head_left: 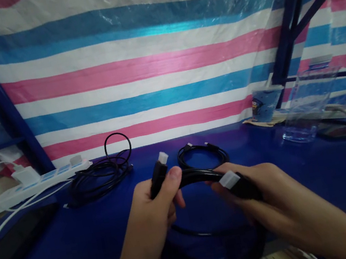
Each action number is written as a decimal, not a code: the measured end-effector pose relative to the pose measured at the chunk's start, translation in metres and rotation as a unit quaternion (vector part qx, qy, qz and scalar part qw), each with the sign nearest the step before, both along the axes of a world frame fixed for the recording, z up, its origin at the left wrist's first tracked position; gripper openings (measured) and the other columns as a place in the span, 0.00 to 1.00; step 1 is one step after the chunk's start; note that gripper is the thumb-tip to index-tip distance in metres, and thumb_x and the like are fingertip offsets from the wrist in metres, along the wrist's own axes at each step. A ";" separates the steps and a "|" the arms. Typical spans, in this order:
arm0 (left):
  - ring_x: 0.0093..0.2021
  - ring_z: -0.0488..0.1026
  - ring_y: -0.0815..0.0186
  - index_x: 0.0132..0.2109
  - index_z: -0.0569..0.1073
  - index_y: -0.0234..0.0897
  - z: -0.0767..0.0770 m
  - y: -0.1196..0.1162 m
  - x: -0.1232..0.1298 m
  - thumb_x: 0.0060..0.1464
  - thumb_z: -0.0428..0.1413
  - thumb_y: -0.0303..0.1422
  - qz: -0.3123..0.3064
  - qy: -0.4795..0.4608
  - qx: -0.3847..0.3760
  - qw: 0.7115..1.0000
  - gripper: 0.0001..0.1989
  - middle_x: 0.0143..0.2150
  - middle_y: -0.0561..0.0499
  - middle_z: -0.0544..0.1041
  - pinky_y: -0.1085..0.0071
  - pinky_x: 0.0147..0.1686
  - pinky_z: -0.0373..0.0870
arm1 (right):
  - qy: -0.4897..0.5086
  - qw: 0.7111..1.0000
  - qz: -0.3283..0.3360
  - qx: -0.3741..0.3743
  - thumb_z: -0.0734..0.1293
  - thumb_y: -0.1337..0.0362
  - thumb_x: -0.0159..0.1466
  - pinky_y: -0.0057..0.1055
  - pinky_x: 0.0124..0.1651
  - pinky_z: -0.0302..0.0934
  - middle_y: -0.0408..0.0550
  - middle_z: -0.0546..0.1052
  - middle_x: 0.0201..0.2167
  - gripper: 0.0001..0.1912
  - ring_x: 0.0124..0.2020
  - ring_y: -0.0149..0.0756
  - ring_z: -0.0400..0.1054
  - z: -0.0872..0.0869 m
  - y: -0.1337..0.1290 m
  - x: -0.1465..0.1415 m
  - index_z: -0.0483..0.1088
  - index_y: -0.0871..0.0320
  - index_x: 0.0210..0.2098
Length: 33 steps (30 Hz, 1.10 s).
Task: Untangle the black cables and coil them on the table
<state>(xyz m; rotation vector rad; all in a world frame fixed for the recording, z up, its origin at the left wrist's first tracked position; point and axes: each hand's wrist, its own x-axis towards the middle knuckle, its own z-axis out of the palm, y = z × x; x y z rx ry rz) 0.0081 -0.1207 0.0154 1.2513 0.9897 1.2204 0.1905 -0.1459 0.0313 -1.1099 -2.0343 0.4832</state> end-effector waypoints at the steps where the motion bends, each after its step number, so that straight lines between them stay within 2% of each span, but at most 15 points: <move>1: 0.12 0.45 0.77 0.16 0.64 0.35 0.006 0.002 0.000 0.47 0.55 0.51 0.003 0.021 0.026 0.999 0.26 0.11 0.59 0.46 0.76 0.13 0.42 | 0.013 1.000 0.000 0.012 0.62 0.63 0.63 0.23 0.20 0.51 0.41 0.66 0.18 0.09 0.18 0.26 0.58 0.004 0.001 0.000 0.68 0.57 0.27; 3: 0.13 0.47 0.76 0.16 0.65 0.35 0.015 0.008 -0.001 0.49 0.55 0.48 0.039 0.054 0.105 0.992 0.24 0.12 0.58 0.48 0.76 0.14 0.43 | 0.065 0.998 0.001 0.026 0.63 0.62 0.62 0.23 0.20 0.52 0.41 0.66 0.19 0.07 0.18 0.26 0.59 0.009 0.007 0.000 0.70 0.56 0.31; 5: 0.14 0.49 0.76 0.15 0.63 0.35 0.017 0.016 -0.002 0.49 0.56 0.45 0.070 0.085 0.188 0.976 0.23 0.13 0.57 0.52 0.75 0.15 0.44 | 0.115 0.993 0.009 0.015 0.64 0.60 0.62 0.23 0.19 0.52 0.40 0.66 0.18 0.07 0.16 0.26 0.58 0.011 0.014 -0.001 0.71 0.56 0.35; 6: 0.15 0.50 0.75 0.15 0.62 0.35 0.015 0.021 -0.004 0.49 0.56 0.44 0.069 0.104 0.218 0.968 0.23 0.13 0.56 0.54 0.75 0.16 0.45 | 0.125 0.992 0.015 -0.002 0.64 0.59 0.61 0.23 0.19 0.52 0.40 0.65 0.17 0.08 0.15 0.25 0.58 0.010 0.019 -0.001 0.71 0.56 0.35; 8: 0.15 0.52 0.75 0.15 0.60 0.35 0.007 0.030 -0.008 0.49 0.57 0.42 0.030 0.147 0.247 0.957 0.23 0.14 0.56 0.56 0.75 0.16 0.45 | 0.113 0.992 0.028 -0.058 0.65 0.58 0.60 0.22 0.18 0.50 0.38 0.63 0.14 0.10 0.14 0.24 0.56 0.007 0.026 0.000 0.70 0.58 0.28; 10: 0.15 0.55 0.74 0.16 0.61 0.36 -0.003 0.035 -0.014 0.49 0.57 0.43 -0.029 0.174 0.228 0.958 0.22 0.13 0.55 0.58 0.74 0.17 0.47 | 0.097 0.985 0.041 -0.136 0.66 0.57 0.59 0.22 0.16 0.50 0.39 0.63 0.12 0.15 0.13 0.24 0.56 0.003 0.032 0.003 0.66 0.59 0.22; 13: 0.14 0.60 0.71 0.16 0.61 0.37 -0.013 0.034 -0.022 0.48 0.56 0.48 -0.138 0.142 0.138 0.970 0.24 0.11 0.55 0.59 0.73 0.19 0.55 | 0.102 0.964 0.074 -0.232 0.67 0.54 0.57 0.22 0.17 0.52 0.42 0.68 0.15 0.17 0.14 0.25 0.60 -0.001 0.037 0.006 0.66 0.61 0.22; 16: 0.12 0.54 0.74 0.14 0.60 0.37 -0.014 0.030 -0.025 0.46 0.58 0.48 -0.209 0.110 0.063 0.970 0.25 0.09 0.56 0.55 0.74 0.17 0.53 | 0.143 0.951 0.094 -0.258 0.68 0.54 0.56 0.23 0.23 0.59 0.44 0.71 0.18 0.17 0.18 0.27 0.65 -0.006 0.041 0.007 0.67 0.62 0.22; 17: 0.12 0.52 0.75 0.14 0.59 0.37 -0.013 0.030 -0.024 0.45 0.59 0.46 -0.203 0.103 0.050 0.972 0.24 0.09 0.57 0.54 0.75 0.16 0.50 | 0.160 0.949 0.085 -0.257 0.68 0.53 0.57 0.24 0.24 0.60 0.44 0.71 0.18 0.17 0.19 0.27 0.65 -0.009 0.042 0.006 0.67 0.62 0.23; 19: 0.12 0.48 0.76 0.14 0.57 0.37 -0.012 0.034 -0.020 0.46 0.59 0.43 -0.149 0.092 0.047 0.983 0.24 0.10 0.59 0.52 0.75 0.15 0.46 | 0.187 0.949 0.052 -0.250 0.66 0.53 0.58 0.24 0.24 0.60 0.44 0.71 0.18 0.18 0.18 0.27 0.65 -0.016 0.046 0.005 0.68 0.63 0.25; 22: 0.12 0.50 0.76 0.13 0.53 0.38 -0.013 0.044 -0.012 0.49 0.57 0.41 -0.057 0.072 0.068 0.993 0.27 0.09 0.59 0.49 0.75 0.18 0.56 | 0.217 0.946 0.003 -0.241 0.64 0.53 0.60 0.24 0.23 0.60 0.44 0.71 0.18 0.17 0.17 0.27 0.65 -0.026 0.053 0.003 0.67 0.63 0.29; 24: 0.12 0.52 0.75 0.12 0.53 0.39 -0.016 0.050 -0.008 0.51 0.56 0.41 -0.030 0.069 0.080 0.994 0.28 0.08 0.59 0.50 0.74 0.20 0.60 | 0.220 0.947 -0.013 -0.235 0.63 0.53 0.61 0.24 0.24 0.60 0.44 0.71 0.18 0.17 0.17 0.28 0.66 -0.030 0.057 0.001 0.66 0.63 0.30; 28: 0.12 0.60 0.71 0.14 0.58 0.38 -0.021 0.055 -0.012 0.50 0.56 0.45 -0.058 0.073 0.106 0.990 0.25 0.09 0.56 0.57 0.72 0.18 0.62 | 0.203 0.961 -0.029 -0.184 0.60 0.48 0.61 0.25 0.22 0.57 0.43 0.70 0.19 0.22 0.17 0.30 0.67 -0.034 0.058 0.001 0.66 0.63 0.35; 31: 0.18 0.69 0.67 0.18 0.65 0.36 -0.024 0.056 -0.024 0.49 0.56 0.48 -0.124 0.084 0.118 0.982 0.23 0.14 0.53 0.66 0.70 0.26 0.69 | 0.190 0.968 -0.043 -0.156 0.59 0.47 0.62 0.27 0.24 0.58 0.45 0.72 0.25 0.23 0.18 0.30 0.68 -0.036 0.052 0.006 0.66 0.63 0.37; 33: 0.21 0.71 0.66 0.19 0.67 0.35 -0.027 0.054 -0.032 0.47 0.58 0.47 -0.147 0.103 0.109 0.978 0.21 0.15 0.52 0.68 0.68 0.31 0.70 | 0.185 0.970 -0.022 -0.155 0.60 0.49 0.63 0.29 0.30 0.61 0.47 0.73 0.28 0.21 0.23 0.31 0.70 -0.037 0.046 0.010 0.67 0.63 0.39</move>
